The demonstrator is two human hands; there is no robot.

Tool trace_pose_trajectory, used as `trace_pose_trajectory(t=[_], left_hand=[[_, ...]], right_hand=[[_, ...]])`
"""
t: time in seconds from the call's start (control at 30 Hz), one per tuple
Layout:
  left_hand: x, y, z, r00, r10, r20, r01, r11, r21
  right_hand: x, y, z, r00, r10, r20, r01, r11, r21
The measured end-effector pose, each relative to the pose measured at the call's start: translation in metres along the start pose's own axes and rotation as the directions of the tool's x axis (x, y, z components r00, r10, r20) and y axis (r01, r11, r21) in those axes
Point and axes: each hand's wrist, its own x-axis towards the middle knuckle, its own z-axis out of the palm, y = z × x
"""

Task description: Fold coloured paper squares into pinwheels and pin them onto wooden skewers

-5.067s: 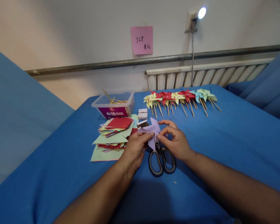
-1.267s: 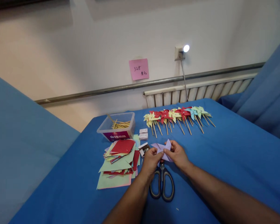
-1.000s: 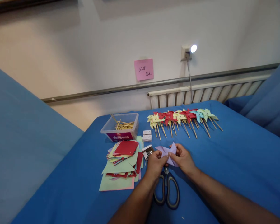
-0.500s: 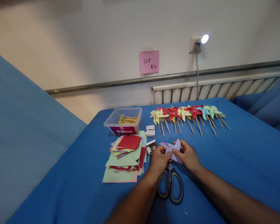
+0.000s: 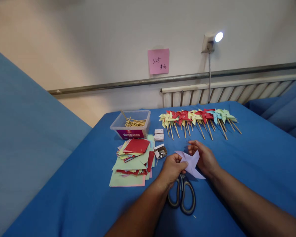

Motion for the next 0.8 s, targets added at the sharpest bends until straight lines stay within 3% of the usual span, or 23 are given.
trace_pose_trajectory(t=[0.1,0.3,0.5,0.7,0.8], left_hand=[[0.000,0.000,0.003,1.000,0.020,-0.010,-0.020,1.000,-0.001],[0.003,-0.002,0.006,0.993,0.085,-0.087,-0.085,0.996,0.004],[0.007,-0.003,0.006,0.991,0.068,-0.116,-0.075,0.996,-0.056],[0.009,-0.007,0.006,0.988,0.153,-0.030,-0.149,0.983,0.106],[0.009,-0.009,0.004,0.977,0.208,0.040,-0.211,0.959,0.189]], right_hand=[[0.004,-0.003,-0.004,0.999,0.046,-0.020,-0.046,0.999,0.025],[0.008,-0.003,-0.008,0.999,-0.028,-0.021,0.027,0.998,-0.053],[0.008,-0.006,-0.006,0.999,-0.039,-0.030,0.037,0.996,-0.075],[0.013,-0.020,-0.014,0.984,-0.154,-0.084,0.137,0.974,-0.181],[0.006,-0.038,-0.006,0.939,-0.339,-0.065,0.286,0.869,-0.403]])
